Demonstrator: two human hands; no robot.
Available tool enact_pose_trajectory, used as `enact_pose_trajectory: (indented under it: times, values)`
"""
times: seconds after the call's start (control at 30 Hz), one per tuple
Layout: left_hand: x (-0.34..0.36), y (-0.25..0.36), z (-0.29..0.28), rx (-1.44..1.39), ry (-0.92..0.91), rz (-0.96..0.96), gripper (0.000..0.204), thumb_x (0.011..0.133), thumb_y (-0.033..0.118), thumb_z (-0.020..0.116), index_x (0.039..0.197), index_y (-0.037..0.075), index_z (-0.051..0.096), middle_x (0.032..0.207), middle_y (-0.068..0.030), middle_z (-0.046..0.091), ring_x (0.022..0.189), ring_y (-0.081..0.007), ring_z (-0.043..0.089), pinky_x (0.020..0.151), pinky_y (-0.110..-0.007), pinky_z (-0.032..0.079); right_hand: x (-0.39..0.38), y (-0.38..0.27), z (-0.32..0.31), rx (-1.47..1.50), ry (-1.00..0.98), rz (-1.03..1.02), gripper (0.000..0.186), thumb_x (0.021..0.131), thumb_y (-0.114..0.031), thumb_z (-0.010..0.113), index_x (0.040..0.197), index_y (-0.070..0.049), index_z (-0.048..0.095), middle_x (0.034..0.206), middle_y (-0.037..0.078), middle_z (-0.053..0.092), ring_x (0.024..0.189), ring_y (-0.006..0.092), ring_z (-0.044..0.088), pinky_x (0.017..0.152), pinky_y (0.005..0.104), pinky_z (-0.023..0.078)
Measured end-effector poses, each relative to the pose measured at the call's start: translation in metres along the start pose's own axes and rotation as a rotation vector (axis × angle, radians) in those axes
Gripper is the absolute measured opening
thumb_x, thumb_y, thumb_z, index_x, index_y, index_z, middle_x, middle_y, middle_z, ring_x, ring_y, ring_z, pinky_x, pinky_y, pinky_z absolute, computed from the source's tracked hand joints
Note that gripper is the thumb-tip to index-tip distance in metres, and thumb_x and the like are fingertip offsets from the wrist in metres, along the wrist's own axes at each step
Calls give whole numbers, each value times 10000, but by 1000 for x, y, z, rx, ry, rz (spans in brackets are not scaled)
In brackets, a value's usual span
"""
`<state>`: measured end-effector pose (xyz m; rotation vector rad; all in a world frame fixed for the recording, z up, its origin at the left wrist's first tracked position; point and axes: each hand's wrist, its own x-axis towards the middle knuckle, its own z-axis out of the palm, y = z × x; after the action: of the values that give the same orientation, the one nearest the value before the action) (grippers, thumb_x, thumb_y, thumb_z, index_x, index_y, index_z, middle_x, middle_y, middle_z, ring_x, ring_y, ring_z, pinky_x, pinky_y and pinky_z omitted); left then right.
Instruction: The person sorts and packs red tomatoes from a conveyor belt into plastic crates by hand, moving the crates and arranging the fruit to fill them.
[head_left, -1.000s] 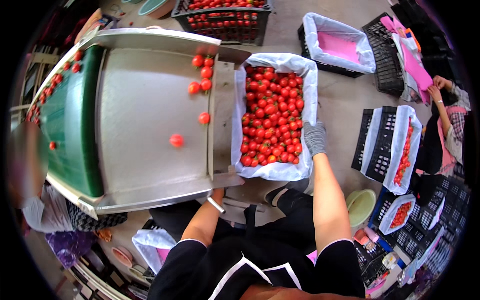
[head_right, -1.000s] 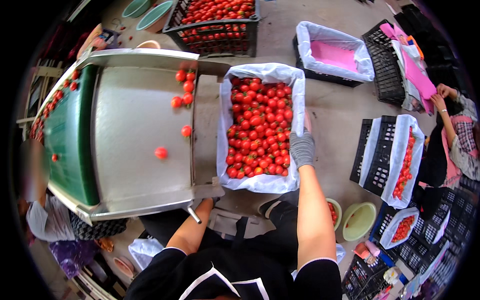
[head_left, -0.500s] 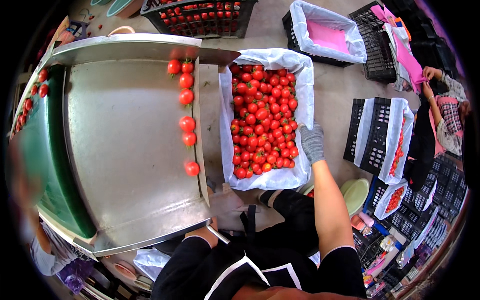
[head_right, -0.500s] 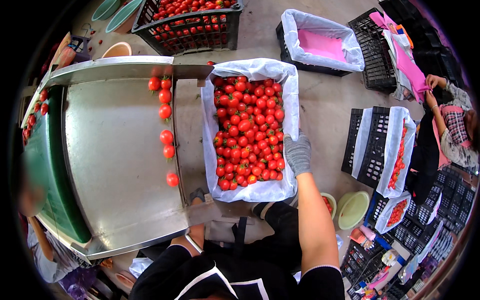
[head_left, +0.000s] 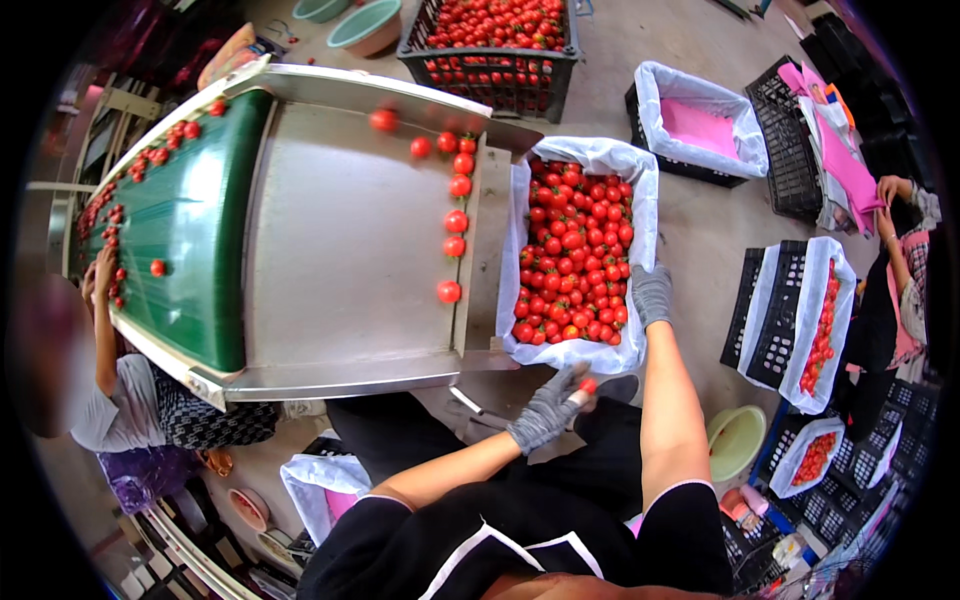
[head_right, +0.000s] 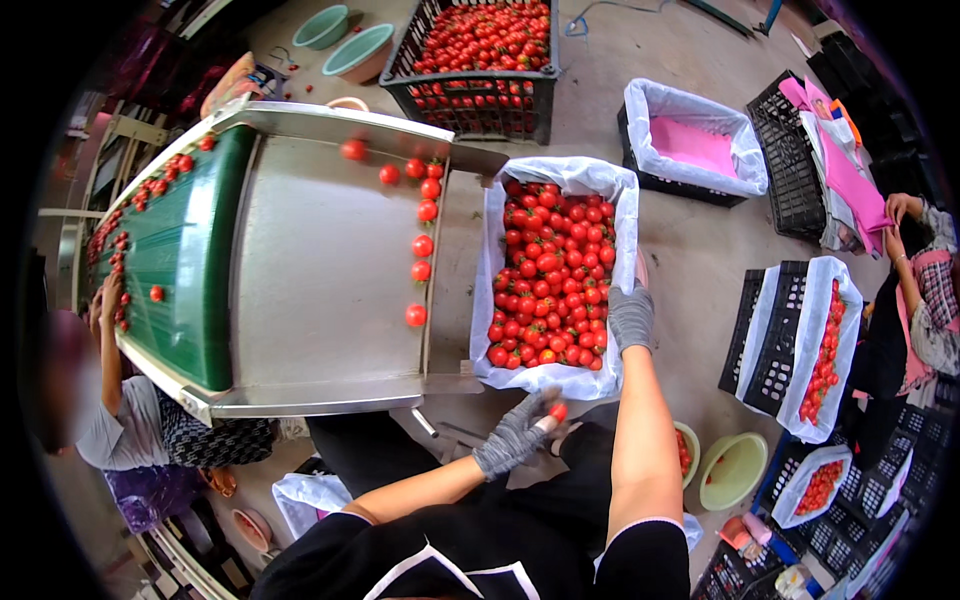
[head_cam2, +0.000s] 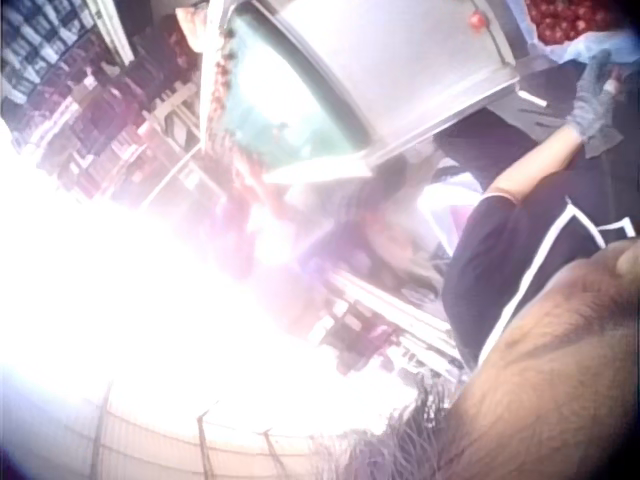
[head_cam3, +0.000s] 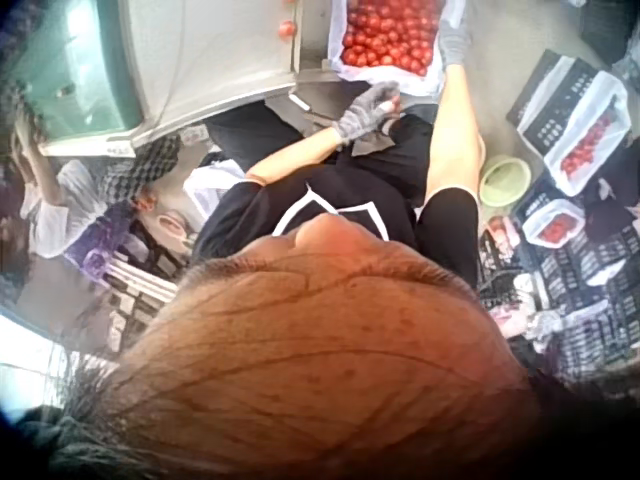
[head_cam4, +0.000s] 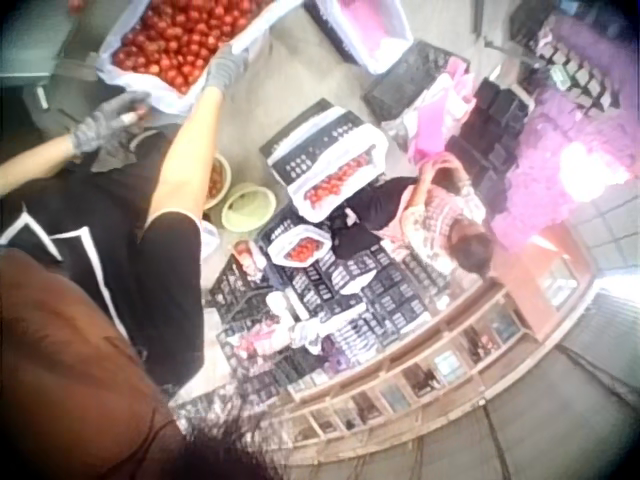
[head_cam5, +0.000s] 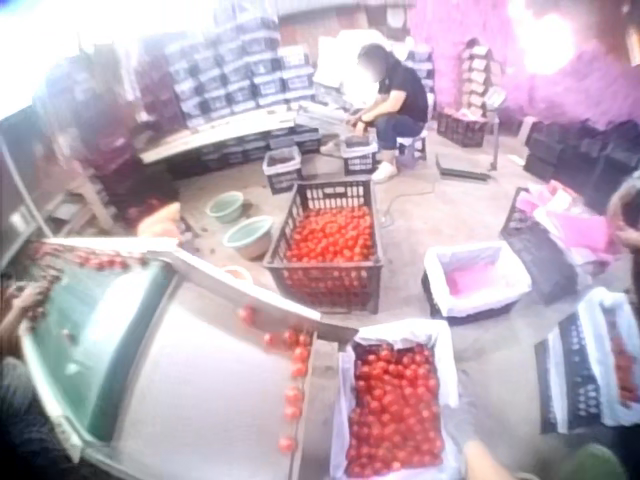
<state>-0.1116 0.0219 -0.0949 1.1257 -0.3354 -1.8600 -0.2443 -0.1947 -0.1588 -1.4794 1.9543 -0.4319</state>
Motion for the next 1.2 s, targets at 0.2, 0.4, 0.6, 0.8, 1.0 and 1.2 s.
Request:
enact_pose_trajectory:
  times: [0.2, 0.4, 0.6, 0.8, 1.0, 1.2]
  values:
    - [-63, 112, 30, 1003, -281, 486, 273, 795, 112, 578, 1050, 17, 559, 1041, -142, 583, 932, -283, 593, 800, -356, 477, 1, 3, -4, -6, 9, -4, 388, 729, -284, 534, 1002, -16, 597, 933, 238, 617, 905, 383, 588, 811, 423, 453]
    - [-87, 209, -3, 1492, 252, 640, 288, 739, 77, 597, 1025, 54, 565, 949, -150, 593, 877, -354, 578, 753, -391, 485, -2, -3, -8, -55, -17, 23, 391, 729, -316, 516, 976, -25, 598, 948, 247, 608, 921, 386, 578, 826, 440, 444]
    - [-89, 193, -33, 1641, 73, 508, 294, 755, 147, 600, 1028, 50, 555, 1010, -153, 555, 922, -356, 547, 782, -401, 457, 1, 0, -5, -89, -29, 52, 506, 737, -339, 518, 1125, -16, 551, 1065, 254, 575, 1016, 368, 551, 894, 417, 423]
    - [-92, 124, -20, 1714, 155, 683, 306, 713, 241, 647, 948, 73, 544, 934, -112, 542, 889, -291, 537, 768, -386, 419, 7, 13, 0, -116, -45, 40, 563, 741, -350, 525, 1182, 0, 514, 1097, 254, 563, 1036, 368, 542, 905, 409, 419]
    - [-20, 64, 14, 2094, -293, 426, 189, 775, 267, 550, 884, 113, 570, 884, -69, 572, 848, -221, 550, 745, -368, 404, 7, 10, -1, -97, -80, 64, 558, 741, -350, 536, 1178, -4, 523, 1095, 244, 571, 1043, 352, 546, 906, 402, 421]
    - [19, 7, -11, 2236, -312, 332, 133, 762, 197, 543, 836, 121, 624, 835, -76, 623, 855, -232, 588, 742, -438, 412, 1, 4, -5, -117, -60, 65, 558, 749, -344, 529, 1190, -3, 514, 1102, 239, 571, 1051, 349, 543, 912, 399, 419]
